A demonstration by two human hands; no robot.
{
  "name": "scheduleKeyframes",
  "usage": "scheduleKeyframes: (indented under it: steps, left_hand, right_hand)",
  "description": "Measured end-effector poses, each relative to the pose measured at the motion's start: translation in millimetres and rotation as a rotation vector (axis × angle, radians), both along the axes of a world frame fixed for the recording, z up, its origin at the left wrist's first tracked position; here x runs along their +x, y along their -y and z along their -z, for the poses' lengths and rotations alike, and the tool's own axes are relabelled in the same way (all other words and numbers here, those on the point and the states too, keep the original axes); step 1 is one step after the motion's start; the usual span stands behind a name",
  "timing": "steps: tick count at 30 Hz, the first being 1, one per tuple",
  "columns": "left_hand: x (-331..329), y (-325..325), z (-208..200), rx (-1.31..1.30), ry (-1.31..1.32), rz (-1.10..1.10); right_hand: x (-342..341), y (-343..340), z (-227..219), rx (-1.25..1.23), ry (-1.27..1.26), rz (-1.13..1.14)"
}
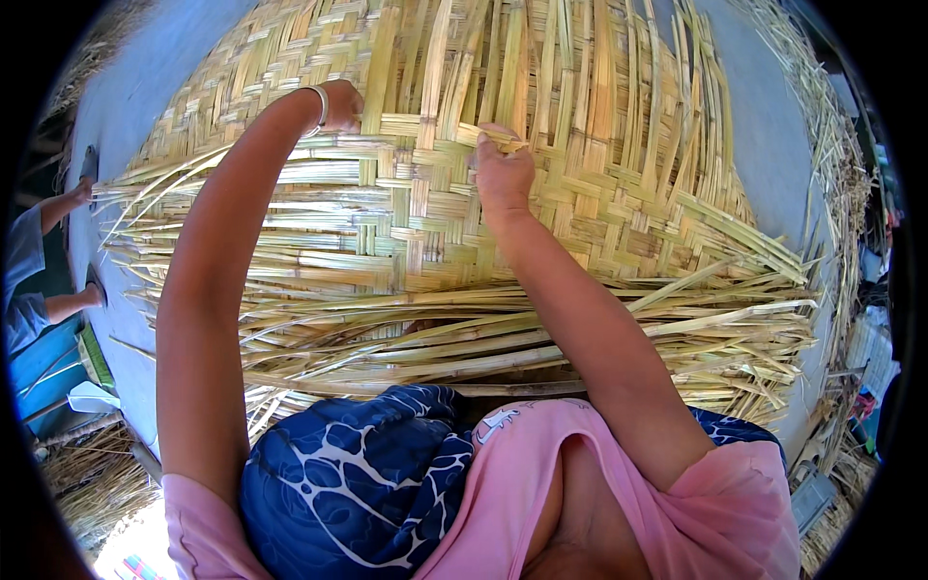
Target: The person weaves a large basket using dried palm leaves. They interlace the leaves by hand, working on the floor in a repetitive weaving motion.
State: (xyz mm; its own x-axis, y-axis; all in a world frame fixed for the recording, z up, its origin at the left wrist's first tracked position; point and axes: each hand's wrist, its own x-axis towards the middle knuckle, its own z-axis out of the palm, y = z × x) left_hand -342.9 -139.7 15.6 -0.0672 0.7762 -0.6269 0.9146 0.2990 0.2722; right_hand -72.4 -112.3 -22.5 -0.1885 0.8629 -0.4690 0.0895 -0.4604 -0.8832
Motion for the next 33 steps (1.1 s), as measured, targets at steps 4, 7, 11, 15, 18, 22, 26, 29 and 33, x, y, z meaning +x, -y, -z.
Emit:
scheduleKeyframes:
  steps: [4, 7, 11, 15, 18, 22, 26, 29, 33]
  left_hand:
    - [13, -12, 6, -0.109, -0.143, 0.107]
    - [10, 0, 19, -0.050, -0.108, -0.002]
    - [15, 5, 15, -0.035, -0.156, -0.036]
    - [34, 0, -5, 0.140, -0.403, 0.055]
    - [85, -17, -20, 0.416, -0.297, 0.063]
    - [144, -21, -1, 0.617, 0.084, 0.121]
    - [158, -47, 2, 0.344, 0.122, 0.173]
    - [154, -63, -5, 0.246, 0.228, 0.133]
    - [146, -78, -9, 0.048, 0.262, 0.044]
  right_hand:
    - [2, -7, -1, -0.049, 0.024, -0.040]
    - [5, -15, 6, -0.131, -0.050, -0.071]
    - [19, -17, -13, -0.276, -0.297, 0.056]
    - [33, -23, -6, -0.277, -0.413, 0.058]
    - [43, -31, -1, -0.249, -0.386, 0.055]
    - [49, -35, 2, -0.204, -0.328, -0.040]
    - [57, -41, -9, -0.160, -0.258, -0.201]
    - [65, -52, -10, -0.141, -0.243, -0.332]
    - [71, -57, -10, -0.131, -0.266, -0.363]
